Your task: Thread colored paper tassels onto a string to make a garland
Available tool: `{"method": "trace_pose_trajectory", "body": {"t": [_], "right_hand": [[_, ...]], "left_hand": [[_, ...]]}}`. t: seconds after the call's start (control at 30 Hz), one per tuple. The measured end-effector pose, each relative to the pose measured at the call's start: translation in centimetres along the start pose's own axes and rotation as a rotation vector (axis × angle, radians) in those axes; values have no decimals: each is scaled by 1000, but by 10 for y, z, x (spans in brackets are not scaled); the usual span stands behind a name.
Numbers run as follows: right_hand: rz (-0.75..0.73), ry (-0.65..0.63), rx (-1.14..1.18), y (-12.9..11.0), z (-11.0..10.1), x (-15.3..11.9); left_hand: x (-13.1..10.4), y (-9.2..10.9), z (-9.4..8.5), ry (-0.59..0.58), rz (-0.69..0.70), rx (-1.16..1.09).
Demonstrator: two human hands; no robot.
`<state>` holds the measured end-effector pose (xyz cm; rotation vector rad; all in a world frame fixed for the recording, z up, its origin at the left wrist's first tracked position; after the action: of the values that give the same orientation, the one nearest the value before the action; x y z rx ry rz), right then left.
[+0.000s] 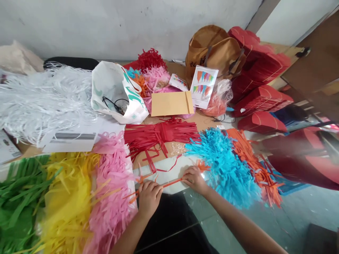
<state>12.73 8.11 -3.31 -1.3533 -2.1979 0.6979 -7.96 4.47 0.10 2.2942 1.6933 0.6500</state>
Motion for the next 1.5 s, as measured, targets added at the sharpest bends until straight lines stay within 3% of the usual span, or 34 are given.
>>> {"method": "trace_pose_trajectory", "body": {"t": [0.2,0.4,0.47,0.57,0.67,0.83,1.0,1.07,1.23,1.3,1.4,1.5], "right_hand": [[42,-26,-6,-2,-1,5],[179,-175,-199,-5,7,17],[223,-210,-247,-5,5,20],[225,-267,-318,-9,4,25],[61,-240,-369,-29,4,30],[-401,-201,-358,-75,27,22],[-504,-191,-437,-81,42,16],[-444,-204,-423,-78,43,20],[-7,-350,-138,-53,45,30],[85,-362,-60,-51,42,31],[146,-389,46,-61,34,29],[329,-545,583,-87,38,16]], "left_hand": [[5,-2,0,-3,-59,19],[10,5,8,-50,-63,105],[9,12,11,-56,-3,128],[4,31,21,-95,199,161],[2,39,29,-140,299,179],[6,42,32,-150,279,146],[16,47,28,-71,232,128],[20,46,27,-39,221,116],[18,43,30,0,249,84],[16,44,23,25,282,70],[13,49,-8,79,351,31],[7,55,-61,147,417,-92]]}}
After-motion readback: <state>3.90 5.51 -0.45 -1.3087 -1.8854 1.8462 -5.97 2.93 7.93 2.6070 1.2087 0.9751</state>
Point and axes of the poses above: each hand's wrist, its own x-axis towards the middle knuckle, its own z-axis out of the palm, y = z × x, the point moved 10 cm from there along x, towards the middle knuckle
